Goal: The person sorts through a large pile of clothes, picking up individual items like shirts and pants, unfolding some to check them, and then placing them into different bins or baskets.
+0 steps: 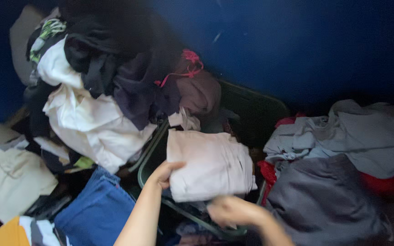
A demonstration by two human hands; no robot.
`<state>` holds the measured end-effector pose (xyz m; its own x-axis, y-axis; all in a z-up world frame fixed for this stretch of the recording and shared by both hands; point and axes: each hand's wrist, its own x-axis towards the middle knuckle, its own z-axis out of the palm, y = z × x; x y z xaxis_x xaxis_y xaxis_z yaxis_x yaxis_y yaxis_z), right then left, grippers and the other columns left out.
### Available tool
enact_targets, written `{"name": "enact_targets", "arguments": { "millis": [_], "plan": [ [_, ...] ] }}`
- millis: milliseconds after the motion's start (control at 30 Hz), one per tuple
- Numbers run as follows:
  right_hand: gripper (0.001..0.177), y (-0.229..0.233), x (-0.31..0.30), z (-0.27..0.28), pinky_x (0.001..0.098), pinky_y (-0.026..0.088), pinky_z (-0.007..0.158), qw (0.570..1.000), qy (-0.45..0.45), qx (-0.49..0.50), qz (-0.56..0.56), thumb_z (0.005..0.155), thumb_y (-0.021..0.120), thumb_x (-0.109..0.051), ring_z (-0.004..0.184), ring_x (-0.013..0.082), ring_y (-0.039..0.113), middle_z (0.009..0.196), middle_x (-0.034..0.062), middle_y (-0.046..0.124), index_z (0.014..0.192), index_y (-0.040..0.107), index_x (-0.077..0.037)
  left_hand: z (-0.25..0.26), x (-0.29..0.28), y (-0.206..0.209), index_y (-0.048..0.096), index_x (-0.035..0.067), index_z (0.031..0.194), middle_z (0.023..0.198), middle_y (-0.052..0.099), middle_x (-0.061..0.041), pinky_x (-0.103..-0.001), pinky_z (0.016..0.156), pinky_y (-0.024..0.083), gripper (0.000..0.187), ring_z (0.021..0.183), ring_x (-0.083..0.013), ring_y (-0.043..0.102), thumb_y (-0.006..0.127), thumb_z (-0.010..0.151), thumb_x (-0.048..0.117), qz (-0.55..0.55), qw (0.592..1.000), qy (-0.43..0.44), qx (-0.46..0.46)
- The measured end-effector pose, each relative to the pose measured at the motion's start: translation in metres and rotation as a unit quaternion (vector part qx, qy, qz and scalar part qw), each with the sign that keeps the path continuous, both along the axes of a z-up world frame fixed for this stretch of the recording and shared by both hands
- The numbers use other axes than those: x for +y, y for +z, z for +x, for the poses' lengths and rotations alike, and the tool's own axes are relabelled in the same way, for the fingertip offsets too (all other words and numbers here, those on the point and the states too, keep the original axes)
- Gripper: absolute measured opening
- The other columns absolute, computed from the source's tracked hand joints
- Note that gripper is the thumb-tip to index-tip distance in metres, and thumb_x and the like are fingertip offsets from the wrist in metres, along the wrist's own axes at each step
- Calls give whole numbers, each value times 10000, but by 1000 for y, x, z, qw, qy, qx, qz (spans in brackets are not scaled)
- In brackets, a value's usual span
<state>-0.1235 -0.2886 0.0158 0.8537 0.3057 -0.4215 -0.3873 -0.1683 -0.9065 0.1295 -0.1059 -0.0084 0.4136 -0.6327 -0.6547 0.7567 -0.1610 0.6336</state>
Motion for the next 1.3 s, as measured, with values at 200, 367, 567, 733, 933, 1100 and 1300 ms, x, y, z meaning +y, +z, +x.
{"name": "enact_targets", "arguments": {
  "millis": [200,367,567,733,933,1100,1300],
  "plan": [
    [177,-9,-147,79,327,594,727,949,-252,-183,-56,856,685,-143,774,174,718,855,94,761,901,739,18,37,-29,-31,654,-71,1353,1293,735,-206,-425,1025,521,641,1168,-312,709,827,781,163,139,980,-141,-33],
    [227,-124,-228,178,345,534,709,813,-468,-21,-346,964,637,-224,785,210,655,889,109,702,1090,724,-57,46,-30,-26,599,48,1407,1320,699,-143,-427,1008,465,652,1192,-287,649,815,809,193,264,938,-213,-71],
    [247,-247,-243,112,371,528,771,799,-329,189,-466,980,637,-237,879,262,657,981,146,702,1090,732,-38,41,-34,-52,659,38,1351,1197,760,-146,-393,921,548,602,1062,-276,709,784,771,144,234,944,-196,-124],
    [266,-255,-228,143,393,523,823,801,-371,76,-464,993,637,-248,957,305,658,1057,177,702,1089,739,-21,47,-36,-75,635,53,1341,1160,748,-125,-381,881,551,562,1002,-250,690,753,796,120,252,926,-209,-186],
    [292,-110,-211,137,419,516,885,676,-537,-322,-389,1009,637,-261,1051,357,660,1149,214,702,1089,748,-2,51,-32,-88,650,35,1303,1128,773,-123,-365,862,573,545,963,-246,724,768,776,107,220,931,-198,-215],
    [302,77,-192,6,342,491,1082,557,-711,-399,-160,1091,573,-132,1233,181,601,1354,83,635,1376,640,-60,45,-41,-67,683,-1,1274,1110,767,-156,-408,803,569,502,922,-268,712,768,801,145,241,926,-194,-219],
    [749,63,-171,-15,380,385,1157,616,-710,-315,-131,989,584,-265,1384,270,459,1592,176,413,1601,239,-5,25,-61,-25,655,98,1332,1139,758,-92,-368,847,546,552,977,-230,696,723,784,103,203,927,-180,-259]
  ]
}}
